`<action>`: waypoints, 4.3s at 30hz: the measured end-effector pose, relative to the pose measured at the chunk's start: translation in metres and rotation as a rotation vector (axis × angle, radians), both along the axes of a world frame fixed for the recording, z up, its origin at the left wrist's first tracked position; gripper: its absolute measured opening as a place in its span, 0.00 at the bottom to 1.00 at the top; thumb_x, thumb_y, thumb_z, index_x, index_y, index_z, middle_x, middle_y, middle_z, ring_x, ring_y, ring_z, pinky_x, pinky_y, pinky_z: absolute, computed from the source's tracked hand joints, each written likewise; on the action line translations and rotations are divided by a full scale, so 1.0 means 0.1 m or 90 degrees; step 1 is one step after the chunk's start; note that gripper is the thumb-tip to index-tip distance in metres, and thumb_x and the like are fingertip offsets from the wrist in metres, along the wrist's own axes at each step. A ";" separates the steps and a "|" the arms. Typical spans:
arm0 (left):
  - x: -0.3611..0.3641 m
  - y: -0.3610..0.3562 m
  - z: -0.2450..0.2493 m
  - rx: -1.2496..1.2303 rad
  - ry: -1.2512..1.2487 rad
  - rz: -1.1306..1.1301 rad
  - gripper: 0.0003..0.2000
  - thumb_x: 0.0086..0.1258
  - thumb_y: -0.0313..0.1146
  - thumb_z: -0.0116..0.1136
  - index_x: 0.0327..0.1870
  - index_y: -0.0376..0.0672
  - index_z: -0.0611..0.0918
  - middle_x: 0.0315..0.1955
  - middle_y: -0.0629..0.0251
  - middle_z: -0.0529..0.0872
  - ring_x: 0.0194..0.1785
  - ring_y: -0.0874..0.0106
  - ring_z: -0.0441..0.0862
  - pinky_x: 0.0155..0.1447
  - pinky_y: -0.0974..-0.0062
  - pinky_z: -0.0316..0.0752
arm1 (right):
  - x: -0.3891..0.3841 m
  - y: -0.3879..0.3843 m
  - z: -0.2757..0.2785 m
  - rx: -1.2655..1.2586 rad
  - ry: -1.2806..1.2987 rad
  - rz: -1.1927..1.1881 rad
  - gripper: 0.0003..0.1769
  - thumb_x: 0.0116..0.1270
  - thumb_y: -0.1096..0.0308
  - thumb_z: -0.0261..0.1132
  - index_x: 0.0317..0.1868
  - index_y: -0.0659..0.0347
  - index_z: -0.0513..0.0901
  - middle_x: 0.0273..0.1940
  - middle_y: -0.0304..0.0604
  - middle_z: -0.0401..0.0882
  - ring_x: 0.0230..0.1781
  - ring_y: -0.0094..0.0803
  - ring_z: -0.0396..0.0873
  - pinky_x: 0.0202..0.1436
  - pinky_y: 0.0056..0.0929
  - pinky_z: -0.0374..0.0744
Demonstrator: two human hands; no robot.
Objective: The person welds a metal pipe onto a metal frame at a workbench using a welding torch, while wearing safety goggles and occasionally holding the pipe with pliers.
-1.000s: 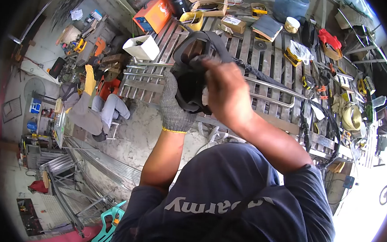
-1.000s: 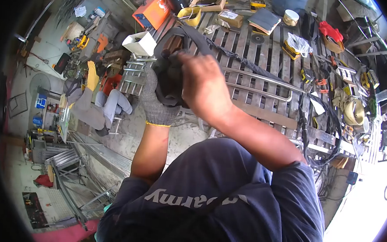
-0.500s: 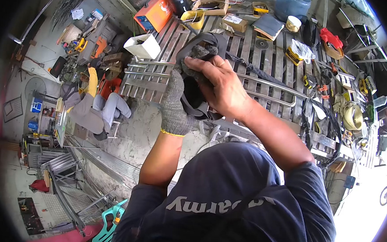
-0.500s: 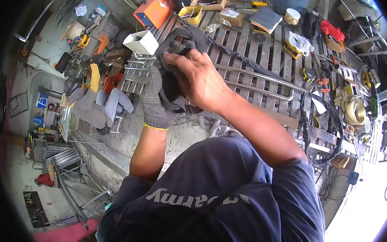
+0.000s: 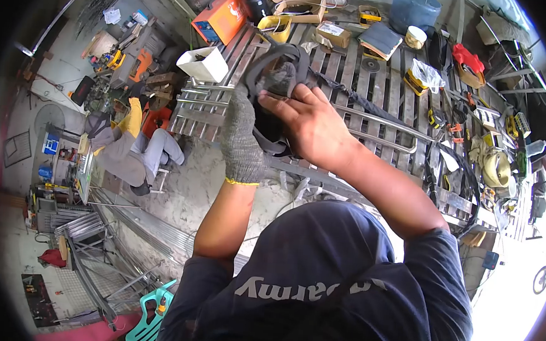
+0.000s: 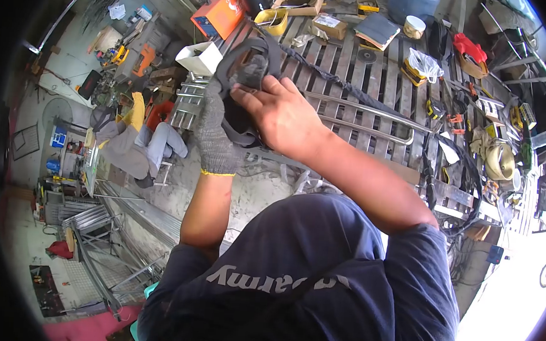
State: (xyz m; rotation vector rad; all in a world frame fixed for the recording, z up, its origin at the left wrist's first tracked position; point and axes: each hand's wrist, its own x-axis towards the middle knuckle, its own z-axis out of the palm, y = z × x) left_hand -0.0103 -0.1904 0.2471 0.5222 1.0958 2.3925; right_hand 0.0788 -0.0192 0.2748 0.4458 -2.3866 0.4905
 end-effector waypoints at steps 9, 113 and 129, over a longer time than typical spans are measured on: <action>0.12 0.02 -0.11 0.037 -0.122 -0.011 0.32 0.96 0.50 0.56 0.88 0.37 0.73 0.80 0.53 0.83 0.79 0.57 0.85 0.82 0.56 0.81 | 0.02 -0.02 -0.18 0.094 -0.037 -0.119 0.40 0.79 0.68 0.60 0.88 0.76 0.68 0.81 0.60 0.79 0.63 0.46 0.80 0.68 0.42 0.77; 0.38 0.15 -0.24 -0.060 0.161 -0.141 0.47 0.83 0.23 0.70 0.98 0.40 0.54 0.92 0.59 0.67 0.92 0.68 0.66 0.91 0.64 0.67 | 0.20 -0.12 -0.02 -0.239 -0.068 -0.068 0.27 0.91 0.66 0.58 0.83 0.68 0.78 0.91 0.57 0.67 0.94 0.66 0.59 0.97 0.61 0.57; 0.02 -0.09 -0.30 0.108 -0.026 -0.144 0.44 0.71 0.24 0.56 0.94 0.39 0.66 0.84 0.45 0.78 0.84 0.50 0.81 0.88 0.51 0.78 | 0.85 0.26 -0.43 -0.471 -0.025 -0.164 0.20 0.87 0.84 0.57 0.71 0.67 0.87 0.54 0.54 0.95 0.47 0.41 0.95 0.50 0.39 0.91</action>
